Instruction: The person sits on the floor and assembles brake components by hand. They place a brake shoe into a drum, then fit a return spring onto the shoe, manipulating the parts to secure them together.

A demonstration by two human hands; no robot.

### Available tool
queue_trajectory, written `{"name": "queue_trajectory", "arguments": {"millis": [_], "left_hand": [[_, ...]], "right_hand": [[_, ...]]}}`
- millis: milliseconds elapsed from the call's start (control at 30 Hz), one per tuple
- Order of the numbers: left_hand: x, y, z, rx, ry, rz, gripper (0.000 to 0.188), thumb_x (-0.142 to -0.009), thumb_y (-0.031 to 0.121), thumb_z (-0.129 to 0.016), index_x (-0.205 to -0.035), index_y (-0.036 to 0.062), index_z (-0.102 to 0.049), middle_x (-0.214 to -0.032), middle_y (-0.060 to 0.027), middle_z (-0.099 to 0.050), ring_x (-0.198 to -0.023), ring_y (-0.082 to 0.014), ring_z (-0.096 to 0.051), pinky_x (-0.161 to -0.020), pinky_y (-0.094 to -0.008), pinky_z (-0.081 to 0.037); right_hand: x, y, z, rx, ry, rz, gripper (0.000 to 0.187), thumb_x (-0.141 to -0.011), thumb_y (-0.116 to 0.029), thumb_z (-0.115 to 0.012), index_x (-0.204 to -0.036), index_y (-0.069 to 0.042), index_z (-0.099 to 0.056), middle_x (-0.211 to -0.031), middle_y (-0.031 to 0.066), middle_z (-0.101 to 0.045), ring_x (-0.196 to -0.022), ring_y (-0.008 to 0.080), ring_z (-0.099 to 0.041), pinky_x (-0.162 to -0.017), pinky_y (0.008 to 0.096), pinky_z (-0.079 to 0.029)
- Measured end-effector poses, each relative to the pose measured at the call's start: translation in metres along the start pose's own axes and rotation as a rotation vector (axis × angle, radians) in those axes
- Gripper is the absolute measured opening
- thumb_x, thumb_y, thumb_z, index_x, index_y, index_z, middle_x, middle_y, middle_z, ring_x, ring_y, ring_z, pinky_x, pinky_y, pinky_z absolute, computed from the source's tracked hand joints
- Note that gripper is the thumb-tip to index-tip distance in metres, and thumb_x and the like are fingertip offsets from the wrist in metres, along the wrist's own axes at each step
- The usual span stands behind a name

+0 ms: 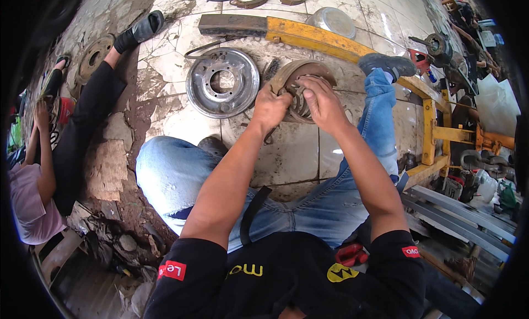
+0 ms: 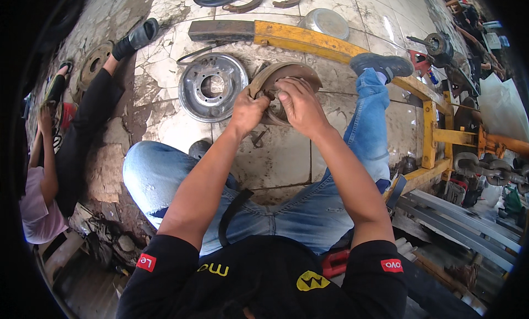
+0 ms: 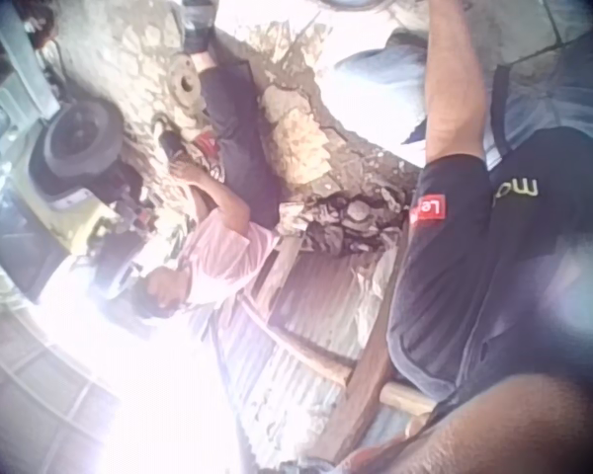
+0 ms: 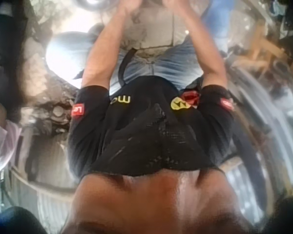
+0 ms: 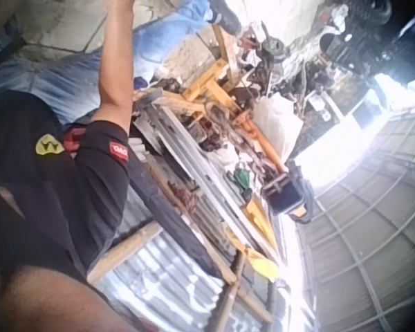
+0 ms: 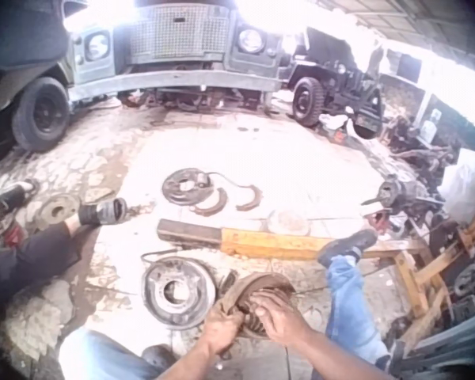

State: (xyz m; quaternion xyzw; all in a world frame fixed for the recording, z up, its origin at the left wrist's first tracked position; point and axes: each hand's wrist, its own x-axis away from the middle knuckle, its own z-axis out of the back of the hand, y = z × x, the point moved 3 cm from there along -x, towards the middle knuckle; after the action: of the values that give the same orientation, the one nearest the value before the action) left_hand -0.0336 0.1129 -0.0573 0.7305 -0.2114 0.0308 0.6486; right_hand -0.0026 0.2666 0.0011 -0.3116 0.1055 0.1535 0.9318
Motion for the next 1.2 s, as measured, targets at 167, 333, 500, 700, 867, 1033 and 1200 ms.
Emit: {"name": "queue_trajectory", "arguments": {"millis": [167,333,500,700,867,1033,1200], "left_hand": [[-0.001,0.001,-0.002,-0.11,0.019,0.019,0.045,-0.078,0.014,-0.06,-0.117,-0.008,-0.057,-0.106,-0.0216,-0.067,-0.098,-0.0289,-0.065,-0.089,-0.0342,-0.049],[-0.002,-0.005,-0.002,-0.13,0.033,-0.015,0.046,-0.078,0.015,-0.061,-0.116,-0.0086,-0.057,-0.106,-0.0221,-0.067,-0.099,-0.0295,-0.065,-0.09,-0.0343,-0.049],[-0.004,-0.007,0.0,-0.069,0.009,-0.022,0.044,-0.078,0.013,-0.062,-0.117,-0.0078,-0.057,-0.102,-0.0174,-0.067,-0.093,-0.0236,-0.063,-0.085,-0.0326,-0.049],[0.001,0.007,-0.003,-0.072,0.009,0.012,0.045,-0.077,0.015,-0.062,-0.115,-0.0086,-0.058,-0.102,-0.0207,-0.068,-0.094,-0.0279,-0.065,-0.086,-0.0349,-0.049],[-0.003,-0.006,-0.002,-0.104,0.027,0.003,0.045,-0.076,0.017,-0.063,-0.112,-0.0091,-0.058,-0.101,-0.0223,-0.068,-0.094,-0.0292,-0.065,-0.086,-0.0356,-0.049],[0.001,0.004,-0.002,-0.094,0.027,-0.006,0.044,-0.076,0.016,-0.062,-0.111,-0.0092,-0.058,-0.1,-0.0225,-0.068,-0.093,-0.0291,-0.065,-0.086,-0.0354,-0.049],[-0.005,-0.003,-0.001,-0.091,0.033,0.002,0.043,-0.076,0.015,-0.062,-0.111,-0.0094,-0.058,-0.1,-0.0232,-0.067,-0.093,-0.0294,-0.064,-0.086,-0.0351,-0.049]], "right_hand": [[-0.003,0.013,0.0,0.044,-0.086,-0.041,0.032,-0.1,-0.027,-0.049,-0.116,-0.002,-0.061,-0.116,0.0183,-0.062,-0.112,0.0383,-0.055,-0.103,0.0464,-0.04],[-0.009,0.014,0.008,-0.002,-0.187,0.046,0.031,-0.098,-0.027,-0.052,-0.114,-0.002,-0.061,-0.116,0.0182,-0.061,-0.113,0.038,-0.055,-0.105,0.048,-0.039],[-0.008,0.009,0.002,0.116,-0.185,0.156,0.029,-0.097,-0.025,-0.054,-0.114,-0.002,-0.061,-0.115,0.0188,-0.062,-0.113,0.0387,-0.054,-0.104,0.0481,-0.039],[-0.009,0.018,0.002,0.175,-0.209,0.125,0.028,-0.096,-0.023,-0.055,-0.114,-0.003,-0.061,-0.117,0.0168,-0.061,-0.112,0.038,-0.054,-0.103,0.0475,-0.039],[-0.011,0.024,0.006,0.078,-0.274,0.011,0.032,-0.096,-0.026,-0.055,-0.118,-0.004,-0.059,-0.119,0.0165,-0.061,-0.117,0.0361,-0.053,-0.109,0.0474,-0.035],[-0.005,0.017,0.005,0.117,-0.257,0.166,0.033,-0.097,-0.027,-0.054,-0.12,-0.005,-0.06,-0.122,0.0174,-0.06,-0.121,0.0346,-0.052,-0.11,0.0492,-0.034],[-0.006,0.015,0.001,0.128,-0.223,0.096,0.032,-0.098,-0.027,-0.052,-0.12,-0.004,-0.061,-0.123,0.0182,-0.059,-0.121,0.0348,-0.051,-0.109,0.0487,-0.035]]}}
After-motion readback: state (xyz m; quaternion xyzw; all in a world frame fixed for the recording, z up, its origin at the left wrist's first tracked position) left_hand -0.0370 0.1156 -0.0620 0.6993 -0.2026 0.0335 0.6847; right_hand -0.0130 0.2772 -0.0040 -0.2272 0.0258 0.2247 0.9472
